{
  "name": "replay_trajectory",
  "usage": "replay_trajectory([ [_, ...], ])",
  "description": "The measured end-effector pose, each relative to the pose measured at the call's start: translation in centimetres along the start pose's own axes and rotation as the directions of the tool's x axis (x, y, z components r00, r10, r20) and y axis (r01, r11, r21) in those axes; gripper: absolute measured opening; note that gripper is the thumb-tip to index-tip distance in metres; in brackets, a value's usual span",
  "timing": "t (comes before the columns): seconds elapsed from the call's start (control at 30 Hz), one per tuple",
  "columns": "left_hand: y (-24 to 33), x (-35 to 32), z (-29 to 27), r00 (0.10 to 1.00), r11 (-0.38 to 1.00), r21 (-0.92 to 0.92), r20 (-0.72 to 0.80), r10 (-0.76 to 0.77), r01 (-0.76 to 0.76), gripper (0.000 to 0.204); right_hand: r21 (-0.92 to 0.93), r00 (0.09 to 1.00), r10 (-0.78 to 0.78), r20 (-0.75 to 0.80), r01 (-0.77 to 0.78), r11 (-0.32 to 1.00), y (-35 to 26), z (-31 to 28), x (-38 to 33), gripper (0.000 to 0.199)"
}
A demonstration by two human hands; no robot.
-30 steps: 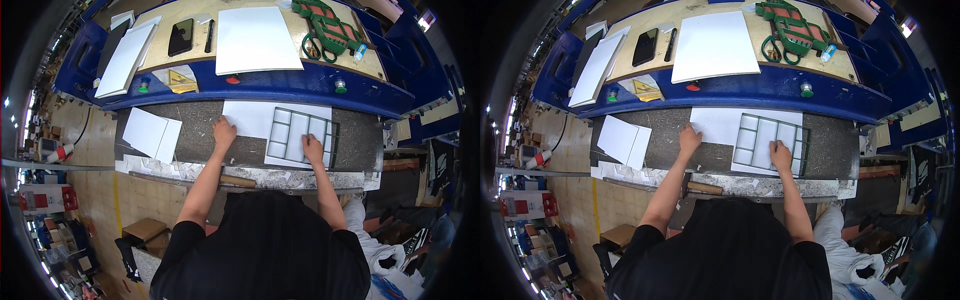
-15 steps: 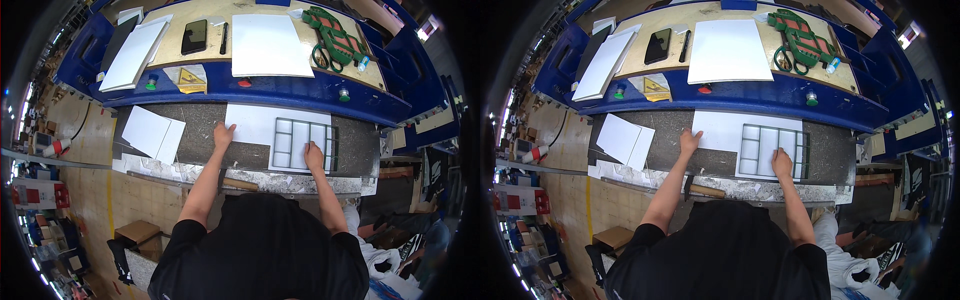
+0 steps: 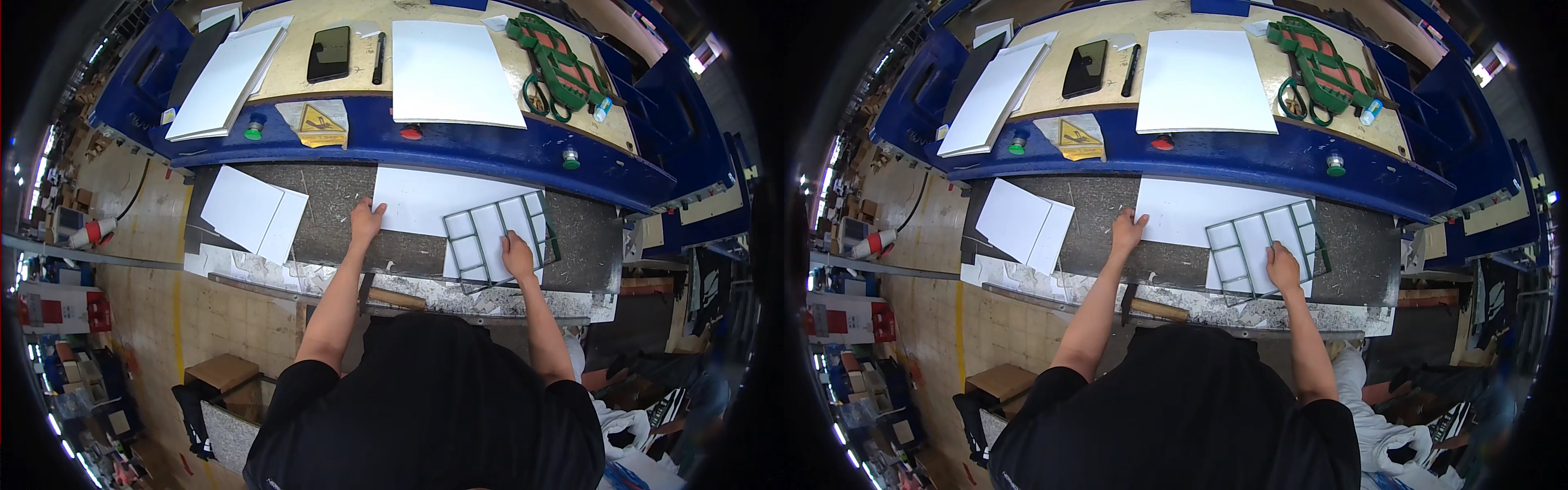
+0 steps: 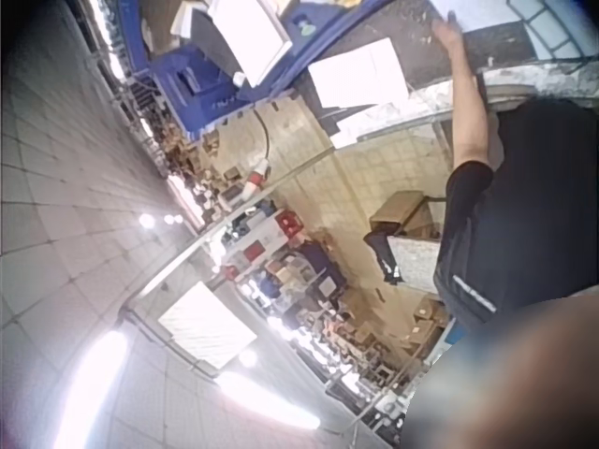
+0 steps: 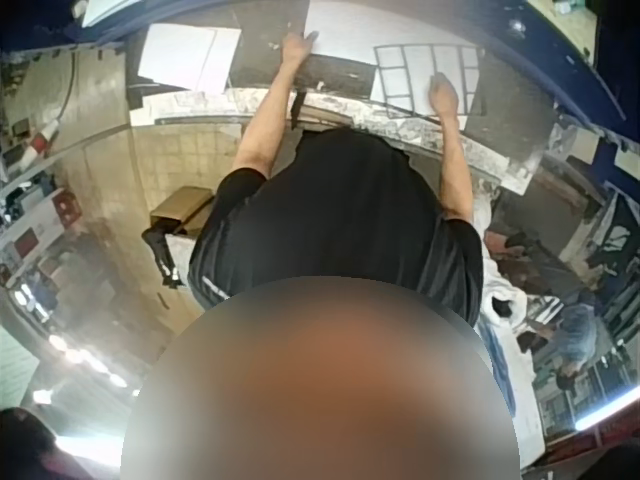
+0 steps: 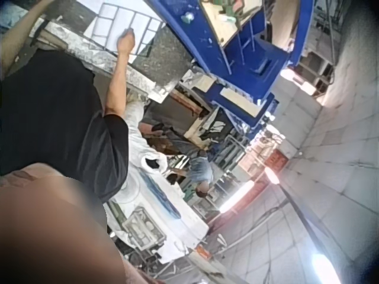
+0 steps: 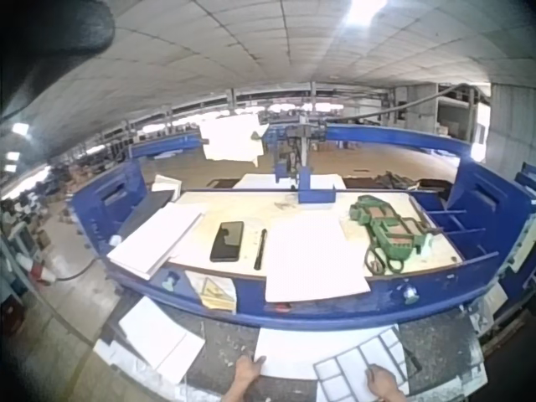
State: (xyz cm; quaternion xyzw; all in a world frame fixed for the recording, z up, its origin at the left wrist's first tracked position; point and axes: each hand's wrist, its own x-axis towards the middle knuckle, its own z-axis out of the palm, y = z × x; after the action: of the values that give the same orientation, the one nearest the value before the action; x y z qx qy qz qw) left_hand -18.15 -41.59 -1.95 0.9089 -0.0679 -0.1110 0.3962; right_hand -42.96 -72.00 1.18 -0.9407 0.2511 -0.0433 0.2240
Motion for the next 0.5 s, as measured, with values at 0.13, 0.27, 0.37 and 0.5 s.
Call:
replay_trajectory([
  [0.13, -0.6, 0.0, 0.3, 1.0, 0.999, -0.045, 0.028, 0.003, -0.002, 0.035, 0.0, 1.0, 0.025, 0.017, -0.025, 1.0, 0.0, -0.6, -0.2, 0.024],
  [0.27, -0.1, -0.1, 0.3, 1.0, 0.999, 0.031, -0.02, 0.013, -0.012, 0.03, -0.016, 0.998, 0.066, -0.02, -0.067, 0.998, 0.1, 0.1, -0.5, 0.026],
  [0.37, -0.5, -0.3, 0.1, 0.997, 0.995, 0.087, -0.064, 0.047, -0.041, 0.029, 0.014, 0.995, 0.024, -0.1, -0.022, 1.0, -0.4, 0.9, -0.7, 0.026],
  [0.5, -1.5, 0.4, -0.2, 0.997, 0.999, 0.045, -0.08, 0.018, -0.015, 0.031, 0.003, 0.987, -0.037, -0.159, 0.038, 0.999, -0.5, 0.8, -0.6, 0.023],
])
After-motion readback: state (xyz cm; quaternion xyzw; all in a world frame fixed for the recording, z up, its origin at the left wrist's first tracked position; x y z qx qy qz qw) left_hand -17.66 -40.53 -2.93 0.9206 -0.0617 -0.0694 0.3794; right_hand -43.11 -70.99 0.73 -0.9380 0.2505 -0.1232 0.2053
